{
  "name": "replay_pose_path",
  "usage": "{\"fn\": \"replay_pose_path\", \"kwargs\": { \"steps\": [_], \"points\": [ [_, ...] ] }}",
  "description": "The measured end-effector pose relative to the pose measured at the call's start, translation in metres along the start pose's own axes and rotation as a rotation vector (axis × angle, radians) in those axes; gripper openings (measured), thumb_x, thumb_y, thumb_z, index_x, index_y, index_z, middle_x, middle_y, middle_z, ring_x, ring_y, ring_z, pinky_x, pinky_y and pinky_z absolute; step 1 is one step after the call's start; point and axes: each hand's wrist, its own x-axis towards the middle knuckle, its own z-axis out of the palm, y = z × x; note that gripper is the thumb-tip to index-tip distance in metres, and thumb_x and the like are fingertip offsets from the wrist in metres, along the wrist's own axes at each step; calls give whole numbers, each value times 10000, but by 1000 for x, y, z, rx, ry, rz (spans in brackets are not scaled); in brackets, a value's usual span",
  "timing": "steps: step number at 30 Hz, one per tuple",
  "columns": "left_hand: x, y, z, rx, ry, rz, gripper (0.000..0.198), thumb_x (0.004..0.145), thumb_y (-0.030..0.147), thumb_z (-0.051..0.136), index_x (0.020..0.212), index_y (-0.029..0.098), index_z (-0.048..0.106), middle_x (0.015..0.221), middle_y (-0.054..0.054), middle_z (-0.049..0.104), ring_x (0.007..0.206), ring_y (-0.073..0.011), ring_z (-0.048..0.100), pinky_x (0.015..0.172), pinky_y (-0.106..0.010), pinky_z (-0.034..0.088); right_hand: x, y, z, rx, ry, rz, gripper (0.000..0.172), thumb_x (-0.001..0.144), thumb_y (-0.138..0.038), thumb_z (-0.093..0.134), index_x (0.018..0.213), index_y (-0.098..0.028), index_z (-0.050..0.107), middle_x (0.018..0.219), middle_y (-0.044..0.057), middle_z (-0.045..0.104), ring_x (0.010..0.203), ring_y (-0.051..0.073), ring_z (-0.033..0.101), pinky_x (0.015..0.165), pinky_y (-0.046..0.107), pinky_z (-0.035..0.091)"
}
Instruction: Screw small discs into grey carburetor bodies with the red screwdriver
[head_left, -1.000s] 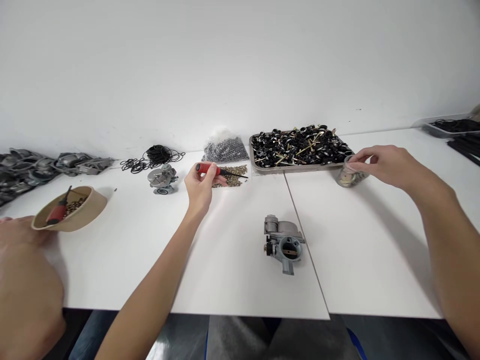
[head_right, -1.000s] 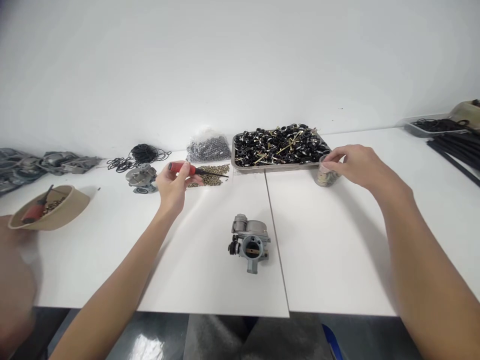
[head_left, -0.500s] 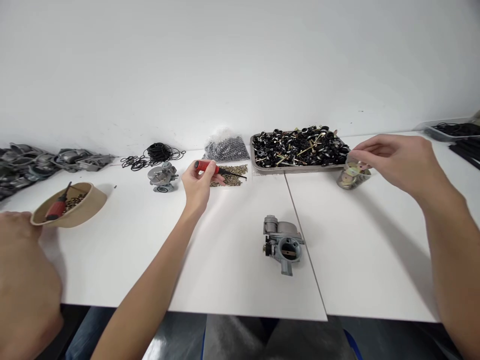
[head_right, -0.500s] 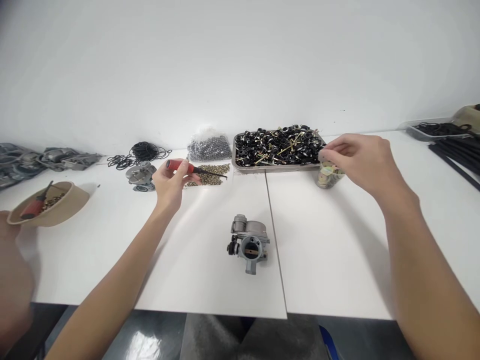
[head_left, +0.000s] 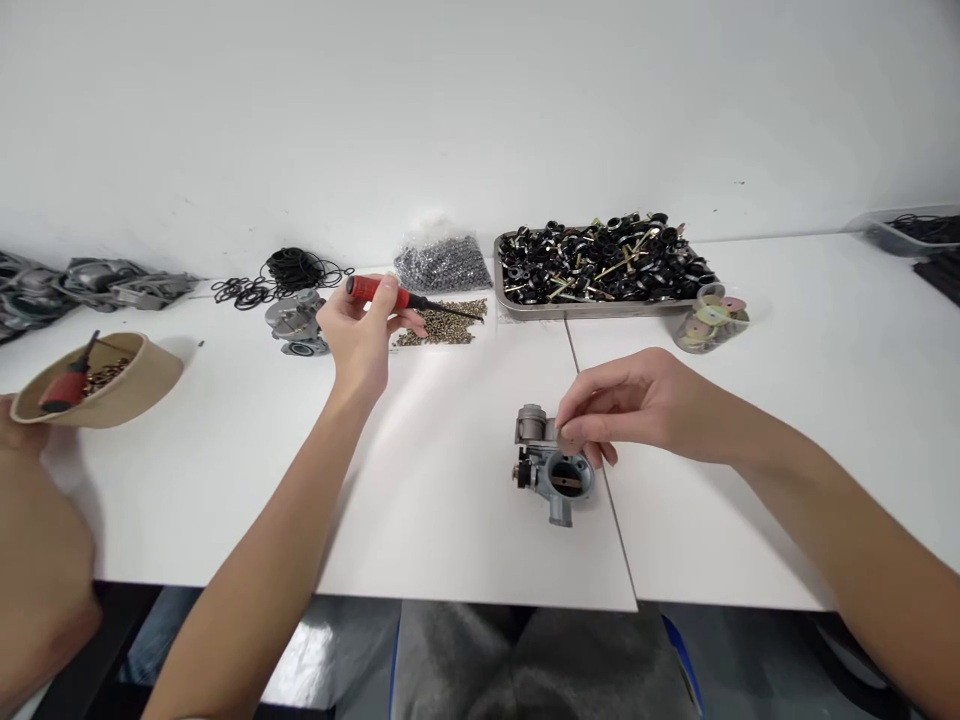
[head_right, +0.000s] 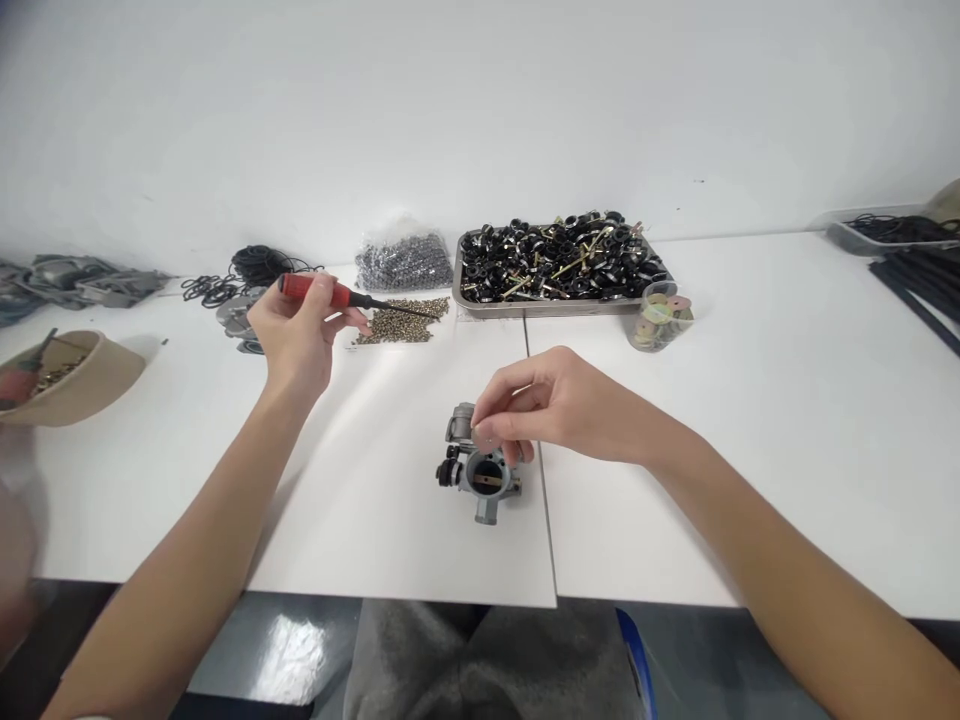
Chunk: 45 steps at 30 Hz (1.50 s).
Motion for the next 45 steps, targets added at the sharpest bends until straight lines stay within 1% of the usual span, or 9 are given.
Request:
{"fn": "replay_pose_path", "kwargs": {
  "steps": [10, 14, 17, 23, 29, 33, 39, 43, 45],
  "points": [
    [-2, 0, 2, 18, -17, 11, 258, 752, 404, 764, 732, 199, 609, 696, -1, 581, 477, -116, 593, 445, -325, 559, -6, -2, -3, -49, -34, -24, 175, 803, -362, 704, 858, -200, 741, 790, 56, 691, 638, 146, 640, 577, 265, 567],
    [-2, -1, 1, 12, -18, 42, 254, 755, 411, 763, 727, 200, 623, 677, 2, 566, 461, -121, 583, 426, -339, 544, -8, -6, 1, -171, 26, -61, 142, 788, -337, 707, 809, -201, 742, 788, 56, 683, 653, 147, 609, 584, 279, 530],
    [-3, -1, 1, 20, -34, 41, 278, 742, 437, 772, 729, 200, 626, 686, 0, 575, 479, -116, 581, 439, -338, 548, -10, -8, 2, -273, 6, -34, 148, 788, -346, 704, 780, -199, 724, 793, 54, 669, 692, 148, 581, 624, 291, 504],
    [-1, -1, 0, 39, -24, 28, 317, 758, 417, 766, 749, 150, 594, 653, 26, 562, 467, -91, 575, 444, -305, 547, -13, -8, 0, -439, -22, -20, 191, 805, -403, 694, 758, -218, 686, 1001, 52, 648, 812, 143, 558, 670, 281, 437],
    [-1, -2, 1, 19, -25, 44, 304, 745, 402, 773, 739, 155, 595, 648, 22, 557, 448, -109, 578, 403, -317, 539, -12, -8, 7, -444, -28, 74, 240, 811, -409, 665, 711, -193, 634, 1031, 51, 605, 798, 135, 541, 631, 270, 394],
    [-1, -3, 1, 13, -21, 46, 292, 728, 412, 782, 710, 179, 607, 630, 29, 557, 448, -101, 578, 415, -312, 523, -14, -15, 12, -479, -56, 164, 212, 832, -385, 623, 754, -190, 597, 1060, 37, 577, 760, 112, 510, 592, 251, 374],
    [2, -4, -2, 27, -46, 41, 307, 749, 401, 779, 739, 159, 590, 613, 53, 571, 479, -80, 604, 473, -274, 454, -13, -11, 11, -496, -1, 74, 145, 830, -343, 622, 881, -210, 594, 988, 34, 574, 802, 119, 500, 674, 247, 412],
    [2, -2, -3, 13, -59, 58, 377, 721, 461, 793, 762, 145, 593, 601, 50, 567, 484, -85, 606, 471, -267, 437, -1, 6, 0, -373, -3, 38, 261, 843, -425, 620, 1008, -224, 609, 881, 25, 597, 706, 111, 495, 613, 245, 394],
    [1, 2, -2, -10, -65, 62, 391, 707, 487, 797, 746, 155, 595, 604, 43, 574, 480, -85, 602, 460, -272, 451, 9, 20, -7, -318, 96, 19, 341, 833, -476, 631, 1040, -206, 620, 845, 29, 603, 712, 120, 524, 623, 254, 406]
  ]
}}
